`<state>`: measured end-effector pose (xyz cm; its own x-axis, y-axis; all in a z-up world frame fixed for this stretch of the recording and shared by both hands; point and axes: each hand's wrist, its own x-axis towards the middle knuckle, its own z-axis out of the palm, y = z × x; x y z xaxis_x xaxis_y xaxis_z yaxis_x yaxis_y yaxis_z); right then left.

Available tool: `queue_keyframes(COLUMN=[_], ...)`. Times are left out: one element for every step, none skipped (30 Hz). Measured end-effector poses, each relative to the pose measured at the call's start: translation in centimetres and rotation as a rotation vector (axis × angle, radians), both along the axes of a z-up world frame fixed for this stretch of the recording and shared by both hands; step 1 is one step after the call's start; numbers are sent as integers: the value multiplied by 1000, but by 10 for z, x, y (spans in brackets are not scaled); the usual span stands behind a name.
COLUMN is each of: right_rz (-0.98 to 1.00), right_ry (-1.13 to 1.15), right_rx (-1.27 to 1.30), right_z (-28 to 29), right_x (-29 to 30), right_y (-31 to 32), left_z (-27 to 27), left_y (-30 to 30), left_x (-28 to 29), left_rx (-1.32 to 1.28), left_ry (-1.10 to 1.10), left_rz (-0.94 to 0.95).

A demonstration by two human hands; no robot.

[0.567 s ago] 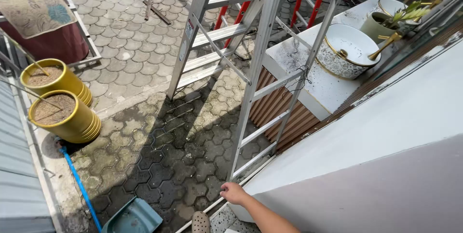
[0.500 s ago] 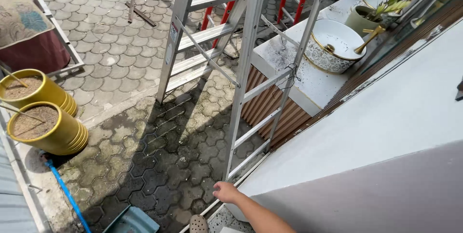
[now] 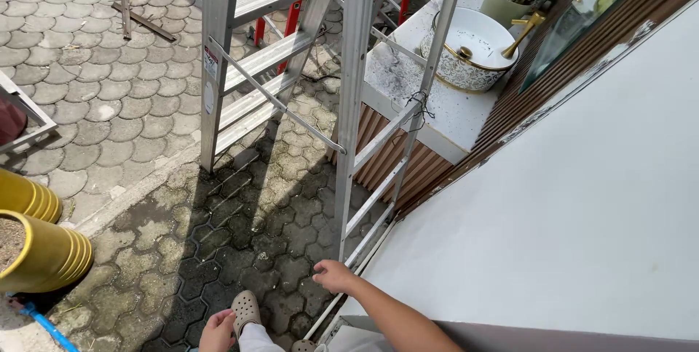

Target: Cleaning a dirty sink and countertop with a rag and water.

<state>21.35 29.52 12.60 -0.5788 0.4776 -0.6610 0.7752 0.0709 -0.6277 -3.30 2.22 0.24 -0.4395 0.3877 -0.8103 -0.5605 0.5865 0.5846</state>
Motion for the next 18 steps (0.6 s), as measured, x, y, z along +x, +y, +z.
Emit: queue_keyframes(right_rz=[-93,-85,-66,-42,-29,4,36,69,69,102,167,160,154,247,286,285,340,339], right_ry=[-47,-54,-27,0,-5,50,105,111,122,131,134,156,176,162,178,202,196,235], right_rx=[-105,-112,-96,-74,-75,-79,-83,-91,-99,-115,-131,-146,-163,-173,-156,-140,-149,-171], right_z=[21,14,8,3,1,-3,-8,-6,-4,1,-5,-15,-25,-16,-5,5,6,7], right_x=[-15,-30,-47,-66,-88,-114,-141,-173,-206,-247,-279,-315,-356,-388,-420,-445,-473,-490], right_y=[2,7,10,18,22,26,30,38,43,37,42,47,51,46,43,45,46,45], left_z=[1,15,30,44,50,55,59,59,59,63,69,71,72,60,49,38,38,39], left_y=[10,18,26,38,44,49,53,58,59,45,41,34,26,15,5,3,2,3], left_x=[-5,-16,-29,-44,-57,-74,-93,-113,-135,-156,-182,-203,-226,-248,-270,-297,-307,-317], left_rx=[-38,-46,-13,26,23,33,42,33,56,68,48,55,58,40,60,79,61,64], left_ry=[162,156,172,188,184,198,213,221,237,255,264,307,352,349,428,513,514,559], left_rz=[23,31,24,23,36,42,47,79,67,87,151,189,225,319,378,397,450,443])
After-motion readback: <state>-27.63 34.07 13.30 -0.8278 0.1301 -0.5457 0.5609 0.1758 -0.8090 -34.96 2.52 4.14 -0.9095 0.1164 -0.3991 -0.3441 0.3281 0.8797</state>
